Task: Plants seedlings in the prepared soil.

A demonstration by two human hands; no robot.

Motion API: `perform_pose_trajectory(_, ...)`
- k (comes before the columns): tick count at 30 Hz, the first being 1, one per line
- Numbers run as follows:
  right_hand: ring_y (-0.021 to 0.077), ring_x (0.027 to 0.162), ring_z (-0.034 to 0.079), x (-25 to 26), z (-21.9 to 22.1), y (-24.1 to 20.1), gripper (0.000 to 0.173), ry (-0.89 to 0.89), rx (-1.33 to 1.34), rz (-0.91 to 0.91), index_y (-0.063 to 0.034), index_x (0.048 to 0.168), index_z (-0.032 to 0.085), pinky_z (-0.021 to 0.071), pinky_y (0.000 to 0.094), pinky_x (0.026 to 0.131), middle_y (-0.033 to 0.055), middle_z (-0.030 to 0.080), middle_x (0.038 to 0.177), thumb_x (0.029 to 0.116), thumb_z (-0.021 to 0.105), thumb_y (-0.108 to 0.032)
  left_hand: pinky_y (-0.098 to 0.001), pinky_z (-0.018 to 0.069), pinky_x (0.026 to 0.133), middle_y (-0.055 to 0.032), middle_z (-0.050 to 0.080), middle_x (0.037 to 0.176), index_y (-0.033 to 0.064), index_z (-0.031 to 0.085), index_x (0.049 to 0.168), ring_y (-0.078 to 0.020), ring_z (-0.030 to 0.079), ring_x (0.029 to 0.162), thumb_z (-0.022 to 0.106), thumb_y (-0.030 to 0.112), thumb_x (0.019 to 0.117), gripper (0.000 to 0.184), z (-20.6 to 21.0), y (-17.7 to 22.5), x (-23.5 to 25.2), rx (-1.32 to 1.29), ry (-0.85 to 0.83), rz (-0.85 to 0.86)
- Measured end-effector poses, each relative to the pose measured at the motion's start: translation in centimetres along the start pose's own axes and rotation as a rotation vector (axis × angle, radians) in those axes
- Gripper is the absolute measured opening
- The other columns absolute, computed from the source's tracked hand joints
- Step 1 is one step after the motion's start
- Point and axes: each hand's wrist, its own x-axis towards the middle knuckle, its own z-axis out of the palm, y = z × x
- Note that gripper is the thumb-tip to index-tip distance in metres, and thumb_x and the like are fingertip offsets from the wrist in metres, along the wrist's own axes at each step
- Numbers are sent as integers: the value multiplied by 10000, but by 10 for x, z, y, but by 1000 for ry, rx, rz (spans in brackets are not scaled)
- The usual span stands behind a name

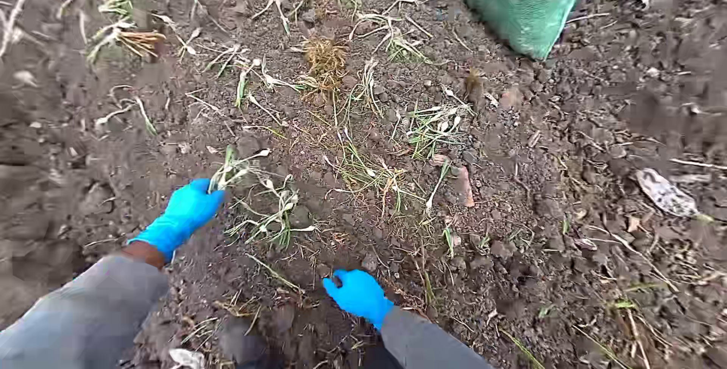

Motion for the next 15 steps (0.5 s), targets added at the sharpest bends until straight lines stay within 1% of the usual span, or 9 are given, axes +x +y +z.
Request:
perform_pose_trajectory(1,310,1058,699,3,4,0,710,-15,-23,2,-192,1257,667,548,579,875,119,729,1073,982,282,-721,-729,475,908,-291,692,1076,4,682,1197,-493,660,1052,539,263,1082,318,-12,-5,-5,1,29,-19)
perform_pose_trajectory(3,289,1027,705,14,7,-3,681,6,-41,-13,-211,1223,680,553,564,859,96,734,1033,984,292,-717,-679,488,944,-249,705,1098,25,692,1208,-432,674,1070,506,271,1083,332,-42,-15,-7,-76,183,-61)
perform_pose_trajectory(6,275,1000,712,14,9,-2,646,29,-32,-10,-220,1214,692,556,554,850,80,739,1004,992,315,-695,-609,539,935,-216,718,1095,29,671,1237,-364,710,1012,483,255,1083,333,-63,-27,-7,-230,294,-102)
perform_pose_trajectory(7,275,991,713,14,9,-2,641,30,-35,-9,-219,1199,698,557,554,844,79,739,996,991,318,-691,-595,541,958,-209,719,1132,39,654,1282,-352,714,1042,483,250,1082,336,-66,-30,-9,-261,304,-108)
perform_pose_trajectory(9,270,977,713,16,7,-4,636,32,-37,-7,-218,1173,700,557,553,831,77,735,983,992,313,-689,-572,507,1045,-201,668,1319,80,556,1461,-343,680,1169,549,273,1067,439,-70,-35,-11,-241,270,-83)
perform_pose_trajectory(10,267,967,711,19,4,-5,631,39,-43,-7,-216,1157,697,555,550,822,76,730,970,995,309,-686,-553,508,1059,-200,625,1395,77,503,1513,-337,670,1198,579,283,1057,506,-67,-36,-9,-210,259,-63)
perform_pose_trajectory(12,263,971,711,17,7,-6,630,33,-45,6,-218,1164,704,555,546,827,74,733,972,999,310,-679,-550,487,1097,-181,497,1547,60,501,1512,-332,603,1308,602,271,1032,534,-43,-44,-11,-58,190,-16)
perform_pose_trajectory(13,263,965,711,19,8,-6,629,39,-49,9,-218,1165,708,555,544,823,72,733,965,1000,311,-678,-579,460,1112,-189,459,1578,58,522,1496,-354,553,1364,621,277,1020,533,-23,-47,-13,31,126,16)
perform_pose_trajectory(15,259,938,710,23,8,-9,624,48,-52,19,-221,1150,711,555,540,805,67,730,941,1000,314,-678,-603,457,1102,-192,525,1518,81,571,1465,-366,542,1374,672,334,990,548,32,-45,-12,173,-36,117)
